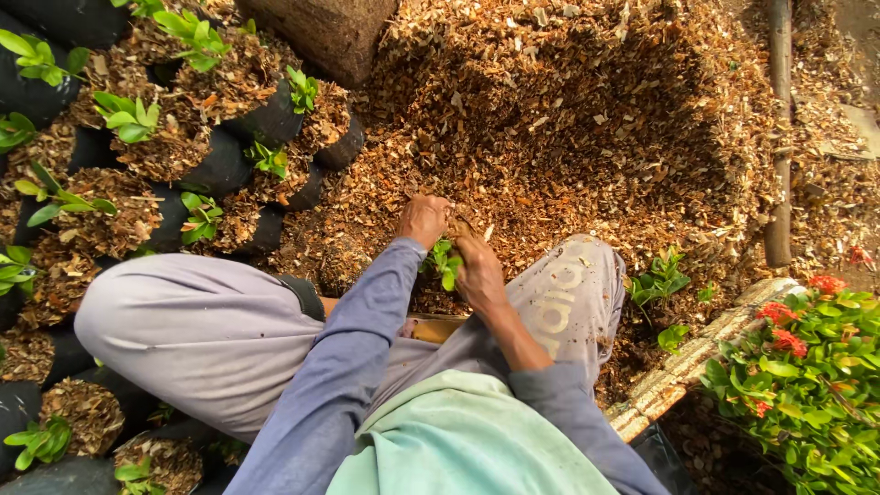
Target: The person is planting small seedlings into black plastic nursery bags filled with soil. They repeatedly pick up seedlings, place them into the bags, and cover the roots with soil using their hands.
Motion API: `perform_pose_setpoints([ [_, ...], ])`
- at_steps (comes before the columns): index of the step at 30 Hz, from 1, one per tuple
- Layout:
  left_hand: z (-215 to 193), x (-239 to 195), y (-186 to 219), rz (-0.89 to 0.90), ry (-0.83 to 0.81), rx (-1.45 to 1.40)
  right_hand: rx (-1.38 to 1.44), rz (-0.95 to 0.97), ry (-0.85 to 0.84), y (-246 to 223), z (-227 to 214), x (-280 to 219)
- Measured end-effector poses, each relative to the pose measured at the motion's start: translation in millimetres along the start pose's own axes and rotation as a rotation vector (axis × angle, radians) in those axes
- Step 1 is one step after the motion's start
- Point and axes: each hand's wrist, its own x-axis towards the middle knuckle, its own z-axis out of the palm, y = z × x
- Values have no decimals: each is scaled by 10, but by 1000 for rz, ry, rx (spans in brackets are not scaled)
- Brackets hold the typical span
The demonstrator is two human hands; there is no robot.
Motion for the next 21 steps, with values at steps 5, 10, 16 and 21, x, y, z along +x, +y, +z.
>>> perform_pose_setpoints([
  [5,-83,-61,-103,197,256,-13,176,-233,99,-51,103,45],
  [10,-88,24,-23,131,50,-178,49,144,-84,20,38,27],
  [16,-194,15,-37,222,207,-161,71,-176,87,83,133,-47],
  [21,-158,60,-26,-48,-46,-175,251,-167,139,141,260,-95],
])
